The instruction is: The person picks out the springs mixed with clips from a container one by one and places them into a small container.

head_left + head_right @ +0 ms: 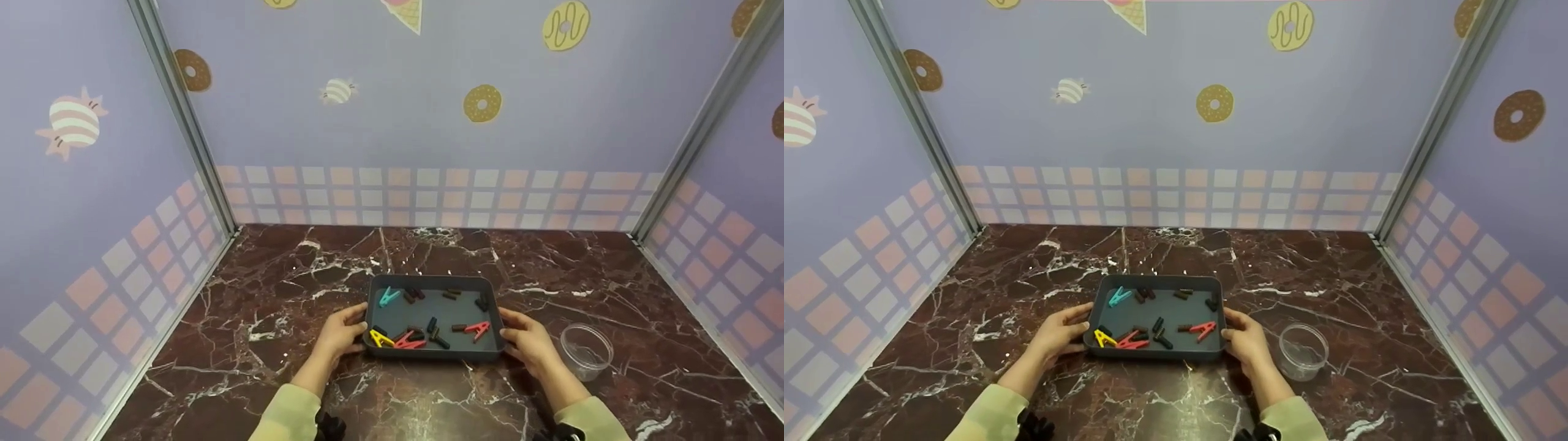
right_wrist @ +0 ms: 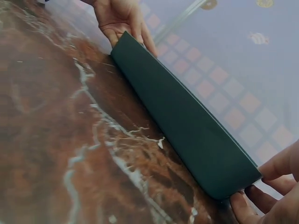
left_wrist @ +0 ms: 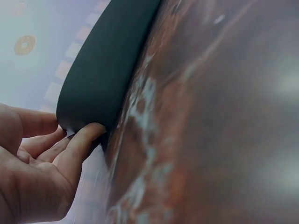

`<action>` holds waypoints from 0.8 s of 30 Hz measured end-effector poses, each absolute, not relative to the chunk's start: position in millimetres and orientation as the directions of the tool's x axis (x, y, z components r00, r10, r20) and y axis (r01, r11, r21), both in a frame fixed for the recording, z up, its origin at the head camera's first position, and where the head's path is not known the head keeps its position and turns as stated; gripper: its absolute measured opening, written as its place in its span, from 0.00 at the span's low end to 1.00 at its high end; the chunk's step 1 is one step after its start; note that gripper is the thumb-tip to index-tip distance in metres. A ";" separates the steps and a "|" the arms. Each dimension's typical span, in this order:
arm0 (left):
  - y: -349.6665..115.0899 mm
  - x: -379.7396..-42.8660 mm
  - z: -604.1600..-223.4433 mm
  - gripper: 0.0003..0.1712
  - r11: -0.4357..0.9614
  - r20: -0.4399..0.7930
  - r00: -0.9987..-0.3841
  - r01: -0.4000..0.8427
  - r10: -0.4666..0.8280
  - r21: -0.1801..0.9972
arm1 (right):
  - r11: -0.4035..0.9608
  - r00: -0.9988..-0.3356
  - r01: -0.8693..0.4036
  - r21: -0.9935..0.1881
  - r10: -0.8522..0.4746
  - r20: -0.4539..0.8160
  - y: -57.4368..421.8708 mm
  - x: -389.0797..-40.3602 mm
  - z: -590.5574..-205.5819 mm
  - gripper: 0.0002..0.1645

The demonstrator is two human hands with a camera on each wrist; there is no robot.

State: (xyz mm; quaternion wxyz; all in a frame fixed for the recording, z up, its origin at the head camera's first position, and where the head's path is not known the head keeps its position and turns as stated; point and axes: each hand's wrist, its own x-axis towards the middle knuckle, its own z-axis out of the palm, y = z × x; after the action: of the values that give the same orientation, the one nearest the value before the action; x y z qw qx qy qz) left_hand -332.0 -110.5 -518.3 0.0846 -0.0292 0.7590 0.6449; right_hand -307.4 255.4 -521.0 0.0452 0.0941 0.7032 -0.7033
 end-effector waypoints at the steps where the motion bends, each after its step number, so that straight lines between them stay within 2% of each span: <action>1: -109.6 -329.2 -518.8 0.29 0.165 -0.168 -0.984 -0.156 0.063 0.974 | 0.000 -0.979 0.193 -0.981 0.073 -0.193 256.2 -304.0 -521.3 0.35; 12: -104.5 -301.4 -518.6 0.29 0.138 -0.161 -0.984 -0.150 0.076 0.979 | 0.012 -0.982 0.172 -0.985 0.082 -0.170 262.0 -274.4 -525.2 0.35; 24: -101.2 -281.1 -519.4 0.30 0.142 -0.120 -0.986 -0.103 0.119 0.985 | 0.014 -0.975 0.212 -0.977 0.078 -0.210 270.0 -254.0 -526.4 0.34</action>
State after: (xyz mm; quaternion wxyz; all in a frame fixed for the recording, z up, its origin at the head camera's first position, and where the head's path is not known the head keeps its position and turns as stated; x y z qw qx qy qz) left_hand -281.1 -101.2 -519.4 0.0846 0.0051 0.7507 0.6551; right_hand -254.0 270.0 -526.4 0.0482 0.1018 0.7105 -0.6946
